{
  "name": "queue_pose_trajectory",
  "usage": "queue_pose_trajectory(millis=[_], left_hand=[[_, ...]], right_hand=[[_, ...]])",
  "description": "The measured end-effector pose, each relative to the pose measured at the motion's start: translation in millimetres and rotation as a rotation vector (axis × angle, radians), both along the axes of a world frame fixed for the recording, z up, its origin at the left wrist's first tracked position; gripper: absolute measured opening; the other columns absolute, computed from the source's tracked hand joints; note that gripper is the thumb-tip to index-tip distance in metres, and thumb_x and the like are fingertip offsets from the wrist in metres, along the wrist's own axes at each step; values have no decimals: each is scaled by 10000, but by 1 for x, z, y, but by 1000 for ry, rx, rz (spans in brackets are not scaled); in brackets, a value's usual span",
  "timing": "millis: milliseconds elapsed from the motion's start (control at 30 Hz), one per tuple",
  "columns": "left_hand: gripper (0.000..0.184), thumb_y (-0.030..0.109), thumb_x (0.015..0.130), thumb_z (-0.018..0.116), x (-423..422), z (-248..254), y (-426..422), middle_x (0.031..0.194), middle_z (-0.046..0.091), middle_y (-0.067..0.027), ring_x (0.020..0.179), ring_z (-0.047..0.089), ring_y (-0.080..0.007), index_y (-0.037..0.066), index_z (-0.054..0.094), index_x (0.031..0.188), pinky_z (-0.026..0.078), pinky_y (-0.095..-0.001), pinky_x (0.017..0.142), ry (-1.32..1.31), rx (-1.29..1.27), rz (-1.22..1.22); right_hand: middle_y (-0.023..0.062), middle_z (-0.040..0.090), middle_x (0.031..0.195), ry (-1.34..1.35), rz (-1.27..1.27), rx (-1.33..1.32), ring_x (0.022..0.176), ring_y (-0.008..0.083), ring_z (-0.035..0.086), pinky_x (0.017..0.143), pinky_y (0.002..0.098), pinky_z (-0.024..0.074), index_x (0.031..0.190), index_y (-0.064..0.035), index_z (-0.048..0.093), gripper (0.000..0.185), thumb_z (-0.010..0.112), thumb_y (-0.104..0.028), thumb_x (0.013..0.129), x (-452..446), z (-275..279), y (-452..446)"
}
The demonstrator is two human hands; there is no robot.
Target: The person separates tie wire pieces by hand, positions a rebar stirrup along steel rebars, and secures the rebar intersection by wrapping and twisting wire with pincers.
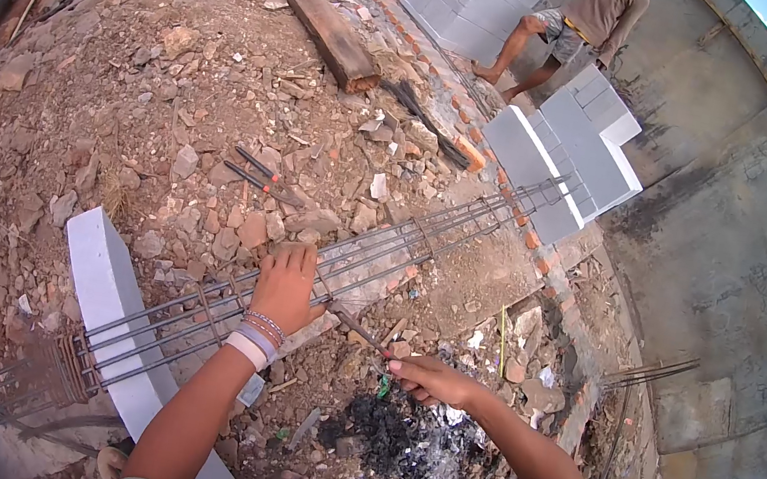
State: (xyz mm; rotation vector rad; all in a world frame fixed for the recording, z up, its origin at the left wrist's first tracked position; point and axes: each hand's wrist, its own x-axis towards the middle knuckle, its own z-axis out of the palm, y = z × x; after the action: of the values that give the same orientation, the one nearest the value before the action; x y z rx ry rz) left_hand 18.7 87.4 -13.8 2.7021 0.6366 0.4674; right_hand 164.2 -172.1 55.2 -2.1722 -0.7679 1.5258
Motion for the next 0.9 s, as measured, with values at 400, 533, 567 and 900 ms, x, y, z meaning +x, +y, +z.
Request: queue_pose_trajectory(millis=[400, 533, 567, 900], left_hand=[[926, 381, 667, 835, 0, 2, -1, 1299, 507, -183, 1196, 483, -363, 1, 385, 1381, 362, -462, 1036, -13, -3, -7], [888, 374, 682, 827, -3, 7, 1, 1304, 510, -178, 1204, 487, -341, -3, 404, 1365, 374, -447, 1024, -4, 7, -18], [875, 369, 688, 824, -3, 4, 2, 1305, 513, -179, 1208, 489, -335, -4, 410, 1361, 377, -441, 1020, 4, 0, -25], [899, 376, 712, 817, -3, -3, 1, 1321, 524, -189, 1232, 491, -334, -12, 380, 1395, 358, -451, 1045, 33, -7, -27]], right_hand=[[166, 673, 1038, -450, 337, 15, 860, 266, 703, 737, 436, 557, 1095, -7, 481, 435, 709, -305, 875, -17, 37, 17], [150, 632, 1192, 619, -265, 109, 935, 208, 671, 848, 312, 560, 1142, 9, 521, 358, 722, -4, 846, 8, 6, -2], [135, 623, 1156, 681, -282, 92, 899, 192, 652, 828, 302, 549, 1190, 29, 507, 377, 688, -7, 861, 4, 1, -5], [-13, 439, 717, 1214, -761, 98, 527, 131, 410, 456, 281, 358, 951, -69, 509, 343, 713, -326, 852, -40, -58, -31]])
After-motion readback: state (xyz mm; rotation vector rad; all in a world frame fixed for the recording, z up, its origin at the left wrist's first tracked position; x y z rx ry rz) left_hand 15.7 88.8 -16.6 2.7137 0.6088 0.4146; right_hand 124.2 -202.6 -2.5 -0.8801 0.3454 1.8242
